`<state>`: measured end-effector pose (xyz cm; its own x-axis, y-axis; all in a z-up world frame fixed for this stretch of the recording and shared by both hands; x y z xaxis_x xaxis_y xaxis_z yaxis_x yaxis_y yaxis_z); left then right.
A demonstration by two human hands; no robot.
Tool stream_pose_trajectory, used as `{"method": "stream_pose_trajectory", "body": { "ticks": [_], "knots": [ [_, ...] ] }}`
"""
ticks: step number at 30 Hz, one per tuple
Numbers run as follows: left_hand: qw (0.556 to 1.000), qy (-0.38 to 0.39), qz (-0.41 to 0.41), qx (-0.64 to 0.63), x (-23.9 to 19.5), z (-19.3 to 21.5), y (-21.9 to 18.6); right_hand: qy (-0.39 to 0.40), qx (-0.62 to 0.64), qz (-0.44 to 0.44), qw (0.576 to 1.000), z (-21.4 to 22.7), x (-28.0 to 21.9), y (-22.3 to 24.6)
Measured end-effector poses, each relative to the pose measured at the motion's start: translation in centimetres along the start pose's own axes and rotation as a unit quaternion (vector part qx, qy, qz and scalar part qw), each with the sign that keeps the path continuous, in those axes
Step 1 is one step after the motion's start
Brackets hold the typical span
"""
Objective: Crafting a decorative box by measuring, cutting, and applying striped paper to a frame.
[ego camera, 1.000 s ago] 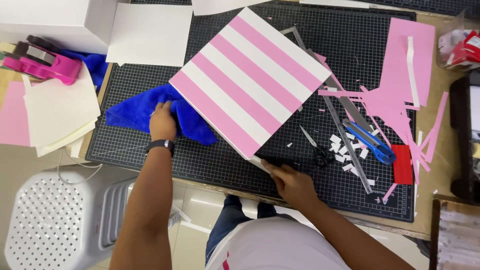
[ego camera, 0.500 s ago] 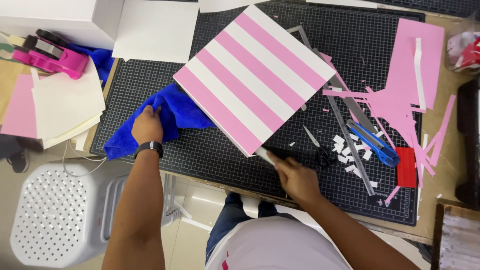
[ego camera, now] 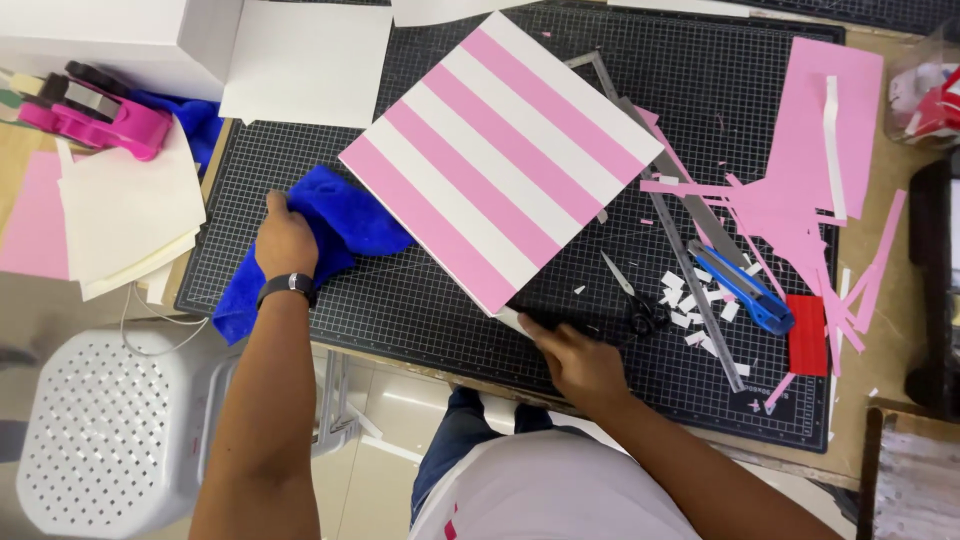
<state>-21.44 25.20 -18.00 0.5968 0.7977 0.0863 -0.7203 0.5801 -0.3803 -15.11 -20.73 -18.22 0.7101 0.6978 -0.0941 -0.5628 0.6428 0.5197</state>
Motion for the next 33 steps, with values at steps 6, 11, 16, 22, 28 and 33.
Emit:
{"method": "stream_pose_trajectory", "body": {
  "ticks": [6,11,16,22,28,33],
  "knots": [
    [1.0,0.017,0.001,-0.016,0.6,0.1,-0.7,0.033,-0.001,0.005,0.999,-0.7,-0.2,-0.3],
    [0.998,-0.002,0.01,0.065,0.2,-0.5,0.2,0.047,0.007,0.019,0.999,-1.0,0.7,0.6],
    [0.996,-0.022,0.008,0.082,0.5,-0.9,0.4,0.032,-0.041,-0.026,0.998,-0.3,0.7,-1.6],
    [0.998,0.004,-0.046,0.04,-0.3,0.9,-2.1,0.032,-0.004,-0.004,0.999,-1.9,0.1,-0.9],
    [0.972,-0.184,-0.116,-0.087,-1.3,8.0,-7.5,-0.013,-0.04,0.009,0.999,0.8,0.7,0.0],
    [0.926,-0.211,-0.208,-0.234,-4.1,14.0,-16.0,-0.045,-0.053,0.04,0.997,-0.3,1.2,-1.1]
  ]
}}
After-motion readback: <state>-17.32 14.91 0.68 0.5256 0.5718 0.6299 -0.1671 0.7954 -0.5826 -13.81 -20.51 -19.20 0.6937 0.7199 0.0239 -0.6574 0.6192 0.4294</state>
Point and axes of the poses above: each hand's wrist, its own x-axis towards the middle knuckle, its own z-axis out of the back of the hand, y = z × x, the point moved 8 cm from there along x, towards the middle knuckle, and after that the axes turned 3 degrees about -z, right-handed, at the moved point
